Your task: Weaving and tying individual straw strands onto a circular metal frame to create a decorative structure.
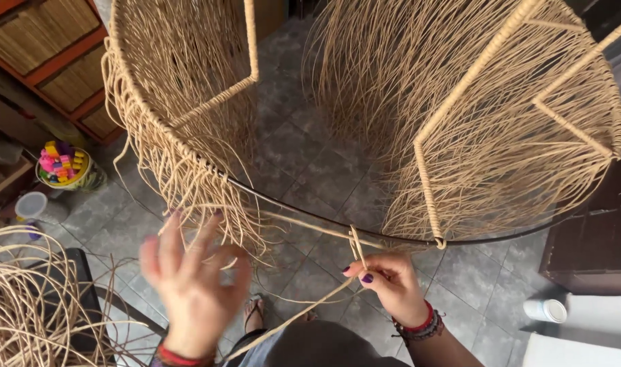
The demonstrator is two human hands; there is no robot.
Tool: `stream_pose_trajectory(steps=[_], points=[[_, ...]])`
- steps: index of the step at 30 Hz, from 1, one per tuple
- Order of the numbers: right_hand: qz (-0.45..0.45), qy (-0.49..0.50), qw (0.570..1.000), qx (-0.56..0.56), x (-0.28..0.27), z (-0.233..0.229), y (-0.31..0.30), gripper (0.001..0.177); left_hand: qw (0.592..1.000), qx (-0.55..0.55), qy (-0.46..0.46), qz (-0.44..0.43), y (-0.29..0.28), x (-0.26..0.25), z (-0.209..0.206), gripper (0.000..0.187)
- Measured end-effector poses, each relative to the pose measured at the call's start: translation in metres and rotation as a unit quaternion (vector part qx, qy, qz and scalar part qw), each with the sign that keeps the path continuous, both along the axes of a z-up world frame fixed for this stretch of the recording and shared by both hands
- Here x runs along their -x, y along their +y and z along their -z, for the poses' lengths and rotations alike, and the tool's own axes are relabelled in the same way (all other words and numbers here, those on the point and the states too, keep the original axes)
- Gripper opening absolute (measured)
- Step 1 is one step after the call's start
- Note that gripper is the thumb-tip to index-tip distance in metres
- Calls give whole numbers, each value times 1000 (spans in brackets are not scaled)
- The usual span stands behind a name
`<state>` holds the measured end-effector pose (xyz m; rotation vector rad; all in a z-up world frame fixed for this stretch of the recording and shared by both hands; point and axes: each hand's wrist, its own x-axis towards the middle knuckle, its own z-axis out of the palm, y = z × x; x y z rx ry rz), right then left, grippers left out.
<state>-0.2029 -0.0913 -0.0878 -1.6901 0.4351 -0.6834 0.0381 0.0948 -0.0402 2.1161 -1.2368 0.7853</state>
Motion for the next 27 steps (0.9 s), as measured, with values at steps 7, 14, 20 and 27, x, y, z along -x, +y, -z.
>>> stream_pose_trajectory(steps=[7, 14, 20, 27], points=[[75, 12, 997, -22, -7, -7, 24, 26, 924, -10, -40, 381, -59, 13, -18, 30], [110, -30, 993, -38, -10, 1, 33, 28, 932, -54, 5, 358, -52, -26, 6, 21], [125, -106, 984, -72, -11, 2, 41, 29, 936, -105, 64, 331, -22, -29, -31, 50], [180, -24, 983, 26, -31, -25, 56, 30, 853, -2, -48, 520, -86, 1, -32, 36]])
